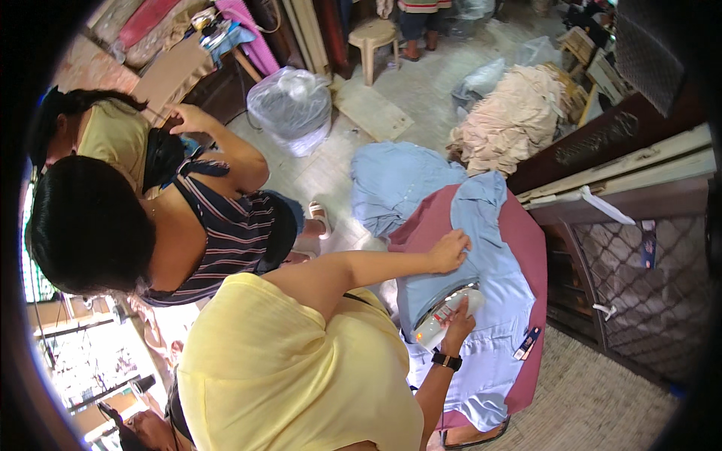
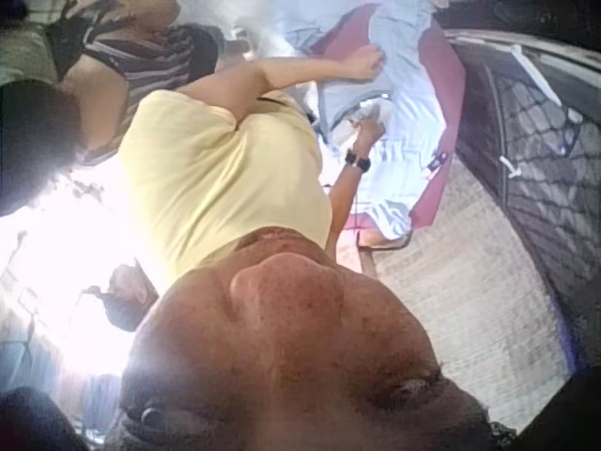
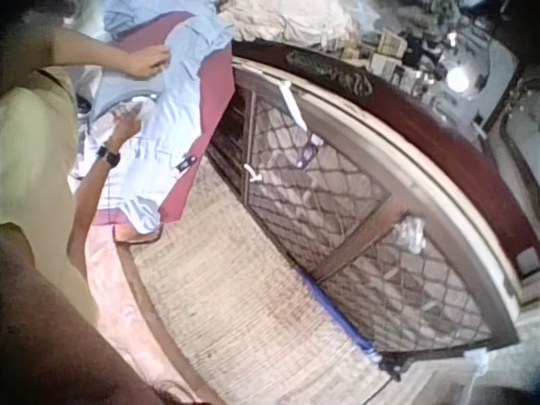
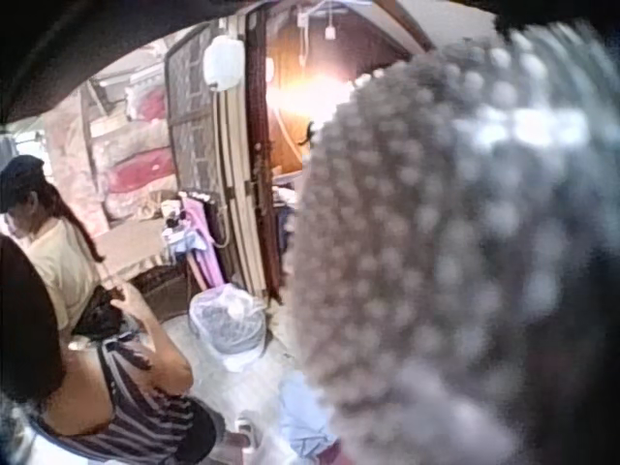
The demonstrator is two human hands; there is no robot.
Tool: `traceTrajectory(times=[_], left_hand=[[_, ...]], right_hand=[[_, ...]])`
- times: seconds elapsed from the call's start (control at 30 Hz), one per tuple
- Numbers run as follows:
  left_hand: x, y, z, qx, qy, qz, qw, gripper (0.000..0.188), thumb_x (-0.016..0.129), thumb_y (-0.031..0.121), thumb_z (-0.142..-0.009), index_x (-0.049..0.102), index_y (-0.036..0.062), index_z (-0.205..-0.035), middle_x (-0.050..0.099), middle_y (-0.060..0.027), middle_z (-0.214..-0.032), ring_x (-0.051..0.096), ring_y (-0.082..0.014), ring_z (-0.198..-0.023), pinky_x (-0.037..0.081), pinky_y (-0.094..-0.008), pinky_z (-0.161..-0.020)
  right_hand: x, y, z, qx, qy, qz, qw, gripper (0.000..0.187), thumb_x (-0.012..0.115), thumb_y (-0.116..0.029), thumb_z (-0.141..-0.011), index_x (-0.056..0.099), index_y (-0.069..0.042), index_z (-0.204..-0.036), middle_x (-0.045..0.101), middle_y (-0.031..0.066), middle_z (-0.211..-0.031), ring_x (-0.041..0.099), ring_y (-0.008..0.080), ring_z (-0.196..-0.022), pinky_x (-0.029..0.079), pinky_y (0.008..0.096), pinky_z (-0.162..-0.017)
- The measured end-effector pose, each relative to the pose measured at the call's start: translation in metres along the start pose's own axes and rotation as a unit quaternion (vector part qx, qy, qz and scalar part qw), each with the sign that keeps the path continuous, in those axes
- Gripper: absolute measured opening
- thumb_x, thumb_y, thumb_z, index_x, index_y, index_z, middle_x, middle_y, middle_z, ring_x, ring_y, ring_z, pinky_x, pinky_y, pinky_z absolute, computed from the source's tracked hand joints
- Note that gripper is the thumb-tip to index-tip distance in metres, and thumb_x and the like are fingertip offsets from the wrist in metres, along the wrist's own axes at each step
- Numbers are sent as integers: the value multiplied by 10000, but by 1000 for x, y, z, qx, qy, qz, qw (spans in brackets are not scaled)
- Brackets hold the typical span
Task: The person irons a blue shirt on an ironing board by moving the iron across various sections of the garment's fabric.
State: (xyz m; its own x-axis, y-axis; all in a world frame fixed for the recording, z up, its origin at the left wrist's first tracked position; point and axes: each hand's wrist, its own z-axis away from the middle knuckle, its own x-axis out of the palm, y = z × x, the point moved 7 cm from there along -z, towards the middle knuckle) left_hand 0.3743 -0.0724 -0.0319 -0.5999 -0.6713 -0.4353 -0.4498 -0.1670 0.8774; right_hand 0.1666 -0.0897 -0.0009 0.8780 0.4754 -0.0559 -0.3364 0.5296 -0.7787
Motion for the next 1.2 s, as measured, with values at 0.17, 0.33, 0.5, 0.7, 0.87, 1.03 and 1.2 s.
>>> traceTrajectory(times=[0.17, 0.33, 0.5, 0.7, 0.87, 1.03, 1.2], left_hand=[[6, 46, -32, 151, -51, -60, 985, 235, 558, 30, -736, 562, 81, -966, 551, -119, -1008, 528, -341, -1005, 410, -451, -833], [62, 58, -85, 250, -134, -37, 958, 323, 594, 75, -758, 590, 76, -1081, 579, -127, -1096, 537, -340, -1046, 420, -468, -886], [126, 63, -106, 251, -217, -121, 936, 328, 667, 224, -836, 609, 113, -1139, 583, -133, -1116, 540, -332, -1056, 424, -471, -911], [169, 52, -116, 185, -303, -189, 916, 282, 717, 293, -784, 678, 142, -1020, 616, -64, -1101, 524, -294, -1121, 397, -500, -940], [176, 41, -129, 117, -353, -149, 916, 237, 727, 300, -770, 697, 152, -953, 635, -43, -1027, 539, -286, -1088, 399, -489, -915], [181, 58, -128, 159, -324, -169, 917, 230, 735, 339, -784, 682, 164, -922, 648, -31, -951, 580, -276, -997, 421, -480, -891], [193, 63, -135, 155, -333, -205, 907, 240, 756, 340, -773, 682, 161, -915, 645, -31, -962, 606, -243, -958, 461, -442, -871]], right_hand=[[-4, 1, -12, -18, 117, -93, 989, 414, 661, -420, -920, 477, -99, -733, 379, -43, -514, 350, 74, -380, 294, 254, -347], [-9, 3, -15, -39, 112, -123, 985, 343, 622, -391, -951, 508, -76, -877, 433, -33, -569, 405, 70, -430, 347, 257, -385], [-17, 2, -10, -61, 144, -114, 981, 365, 592, -367, -970, 532, -8, -991, 469, -9, -575, 470, 87, -439, 410, 249, -397], [-56, -27, -31, -86, 293, -69, 950, 480, 609, -409, -949, 581, 63, -863, 576, 107, -598, 588, 172, -460, 453, 320, -396], [-84, -57, -60, -136, 341, -16, 930, 513, 606, -436, -936, 585, 71, -862, 579, 138, -595, 586, 224, -440, 448, 361, -381], [-76, -48, -63, -103, 304, -60, 945, 493, 596, -434, -940, 585, 59, -941, 578, 94, -597, 585, 190, -432, 463, 320, -383], [-85, -71, -64, -189, 404, 57, 893, 489, 599, -434, -940, 599, 55, -934, 639, 138, -664, 644, 205, -533, 502, 344, -465]])
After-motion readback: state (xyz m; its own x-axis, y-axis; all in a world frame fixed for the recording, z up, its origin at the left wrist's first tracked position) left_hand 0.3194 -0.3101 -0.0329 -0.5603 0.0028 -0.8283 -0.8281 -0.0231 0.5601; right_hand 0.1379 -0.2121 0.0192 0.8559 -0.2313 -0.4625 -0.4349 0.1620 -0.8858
